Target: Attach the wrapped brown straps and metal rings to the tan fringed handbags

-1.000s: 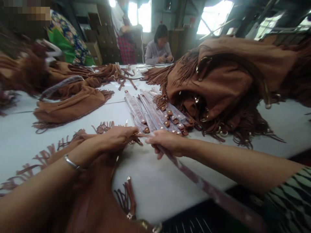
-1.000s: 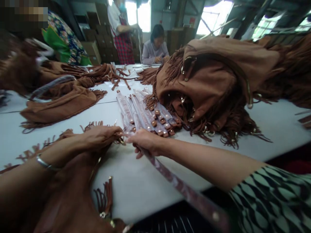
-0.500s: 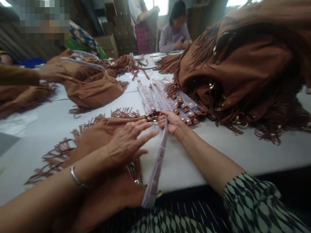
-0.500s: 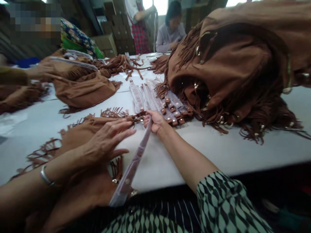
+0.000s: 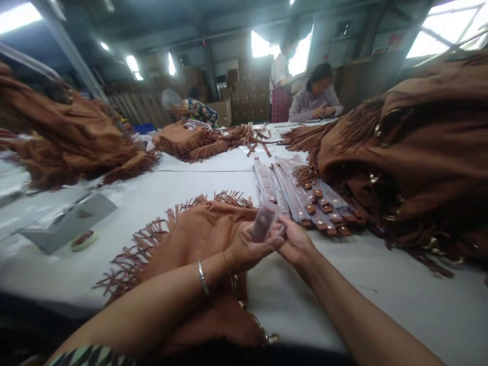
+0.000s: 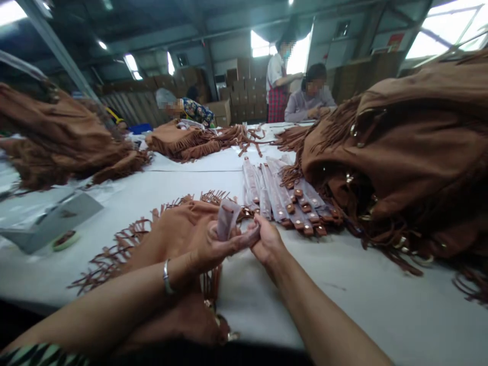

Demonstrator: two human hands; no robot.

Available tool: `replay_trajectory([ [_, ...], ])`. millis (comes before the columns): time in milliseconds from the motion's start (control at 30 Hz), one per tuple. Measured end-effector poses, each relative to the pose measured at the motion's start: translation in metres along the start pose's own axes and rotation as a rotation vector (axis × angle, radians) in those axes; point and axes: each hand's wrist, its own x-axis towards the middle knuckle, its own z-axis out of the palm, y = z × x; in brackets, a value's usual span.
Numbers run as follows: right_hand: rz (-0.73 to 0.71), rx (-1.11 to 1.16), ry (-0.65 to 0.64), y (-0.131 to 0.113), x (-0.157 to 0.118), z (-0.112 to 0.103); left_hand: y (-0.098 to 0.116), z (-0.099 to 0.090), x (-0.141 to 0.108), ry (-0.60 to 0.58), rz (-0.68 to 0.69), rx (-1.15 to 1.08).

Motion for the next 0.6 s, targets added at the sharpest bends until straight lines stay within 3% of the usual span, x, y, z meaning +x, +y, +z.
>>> replay_trajectory([
  [100, -0.060, -0.218, 0.071, -0.005, -0.005, -0.015, -0.005, -0.004, -0.002, 0.055, -0.057, -0.085],
  [167, -0.176, -0.315, 0.138, -0.020, -0.013, -0.021, -0.007, -0.004, -0.001, 0.110, -0.066, -0.111],
  [267, -0.571, -0.629, 0.192, -0.047, -0.037, -0.011, -0.006, -0.004, 0.003, 0.185, -0.079, -0.163],
  [333, -0.814, -0.919, 0.079, -0.056, -0.056, 0.003, -0.004, -0.004, 0.006, 0.221, -0.058, -0.196],
  [467, -0.995, -1.278, -0.232, -0.037, -0.065, 0.019, 0.008, -0.011, 0.013, 0.315, 0.073, -0.269],
  [567, -1.330, -1.465, -0.222, -0.018, -0.040, 0.025, 0.023, -0.019, 0.016, 0.316, 0.183, -0.353],
  [600, -1.413, -1.483, -0.214, -0.015, -0.031, 0.030, 0.028, -0.021, 0.017, 0.270, 0.192, -0.274],
])
